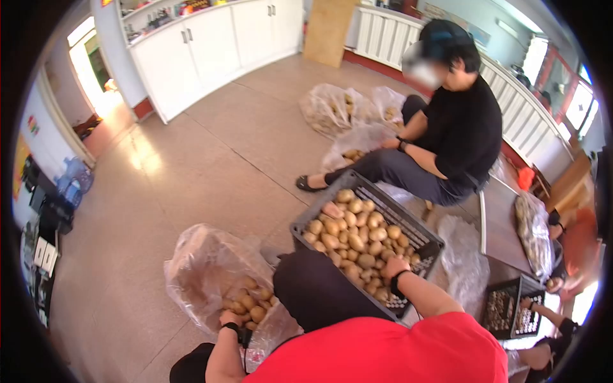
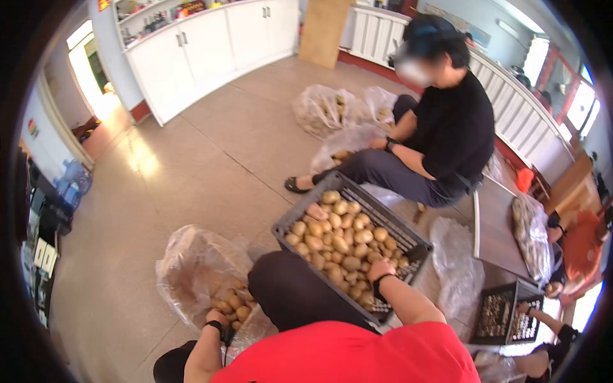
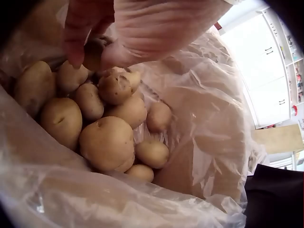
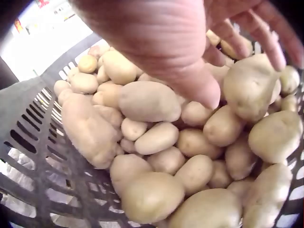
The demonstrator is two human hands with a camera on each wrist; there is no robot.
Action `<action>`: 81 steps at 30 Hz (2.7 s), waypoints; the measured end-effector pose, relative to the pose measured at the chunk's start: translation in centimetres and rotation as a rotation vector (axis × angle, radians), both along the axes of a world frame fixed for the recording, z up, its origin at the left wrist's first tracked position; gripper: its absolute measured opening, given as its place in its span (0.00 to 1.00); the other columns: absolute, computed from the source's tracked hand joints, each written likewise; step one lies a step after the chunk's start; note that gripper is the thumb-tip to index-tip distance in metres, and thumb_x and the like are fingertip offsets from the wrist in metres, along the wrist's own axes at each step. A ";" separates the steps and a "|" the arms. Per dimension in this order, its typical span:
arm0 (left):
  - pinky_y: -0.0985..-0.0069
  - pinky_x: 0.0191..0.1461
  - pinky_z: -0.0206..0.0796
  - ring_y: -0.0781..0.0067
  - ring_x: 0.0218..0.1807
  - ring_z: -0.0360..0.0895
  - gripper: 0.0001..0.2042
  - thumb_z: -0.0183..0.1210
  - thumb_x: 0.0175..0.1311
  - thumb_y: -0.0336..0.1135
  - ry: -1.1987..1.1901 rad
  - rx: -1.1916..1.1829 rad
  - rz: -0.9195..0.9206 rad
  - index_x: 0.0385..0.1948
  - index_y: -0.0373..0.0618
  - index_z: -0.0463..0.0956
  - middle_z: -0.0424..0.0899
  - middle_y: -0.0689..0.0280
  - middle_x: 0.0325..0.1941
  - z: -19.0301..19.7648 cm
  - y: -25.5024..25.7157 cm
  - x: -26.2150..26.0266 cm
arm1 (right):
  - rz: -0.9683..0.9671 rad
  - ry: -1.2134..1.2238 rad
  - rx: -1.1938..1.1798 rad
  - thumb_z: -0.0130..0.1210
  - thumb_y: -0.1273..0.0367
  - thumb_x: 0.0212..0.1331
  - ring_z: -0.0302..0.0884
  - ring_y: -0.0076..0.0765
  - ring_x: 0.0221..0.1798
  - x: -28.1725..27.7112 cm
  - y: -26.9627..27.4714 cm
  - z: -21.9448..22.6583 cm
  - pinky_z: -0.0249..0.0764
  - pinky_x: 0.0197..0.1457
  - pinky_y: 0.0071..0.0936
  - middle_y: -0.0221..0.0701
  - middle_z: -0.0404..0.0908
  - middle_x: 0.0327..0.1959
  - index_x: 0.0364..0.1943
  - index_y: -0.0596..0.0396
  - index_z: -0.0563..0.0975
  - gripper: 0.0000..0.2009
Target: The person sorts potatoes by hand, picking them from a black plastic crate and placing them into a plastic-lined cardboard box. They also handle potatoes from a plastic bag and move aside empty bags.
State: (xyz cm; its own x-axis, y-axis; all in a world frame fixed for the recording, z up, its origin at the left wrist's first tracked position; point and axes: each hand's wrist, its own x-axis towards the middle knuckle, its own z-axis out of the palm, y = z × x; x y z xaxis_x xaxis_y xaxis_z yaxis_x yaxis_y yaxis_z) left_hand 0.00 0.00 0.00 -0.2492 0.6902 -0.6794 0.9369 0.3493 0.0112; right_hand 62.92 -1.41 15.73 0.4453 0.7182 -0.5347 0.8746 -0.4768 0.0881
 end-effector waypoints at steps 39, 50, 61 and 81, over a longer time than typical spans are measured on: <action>0.67 0.56 0.65 0.54 0.51 0.74 0.21 0.56 0.56 0.43 -0.607 0.649 0.032 0.52 0.47 0.73 0.79 0.53 0.48 19.0 7.0 15.4 | 0.014 0.942 0.596 0.60 0.66 0.44 0.76 0.27 0.28 -1.8 11.0 5.8 0.72 0.28 0.23 0.34 0.78 0.30 0.33 0.64 0.76 0.15; 0.69 0.45 0.74 0.66 0.44 0.77 0.31 0.57 0.63 0.42 -1.898 0.513 0.549 0.65 0.48 0.52 0.71 0.58 0.52 36.4 5.4 21.7 | 0.211 1.614 0.065 0.56 0.64 0.57 0.77 0.33 0.43 -23.3 12.2 27.4 0.77 0.40 0.24 0.39 0.75 0.46 0.53 0.64 0.69 0.23; 0.71 0.47 0.72 0.67 0.46 0.76 0.20 0.62 0.52 0.43 -0.998 0.595 0.702 0.47 0.50 0.73 0.77 0.56 0.45 13.7 2.8 12.8 | 0.498 0.828 0.914 0.61 0.64 0.49 0.79 0.45 0.34 -11.6 9.7 15.5 0.74 0.39 0.34 0.45 0.80 0.31 0.36 0.61 0.77 0.15; 0.62 0.61 0.64 0.52 0.58 0.71 0.30 0.63 0.46 0.49 -0.255 0.231 0.002 0.53 0.48 0.70 0.74 0.50 0.54 11.3 -1.9 14.6 | 0.581 0.600 0.114 0.45 0.56 0.56 0.75 0.59 0.44 -3.3 -8.3 -5.4 0.70 0.46 0.47 0.52 0.78 0.38 0.42 0.57 0.73 0.19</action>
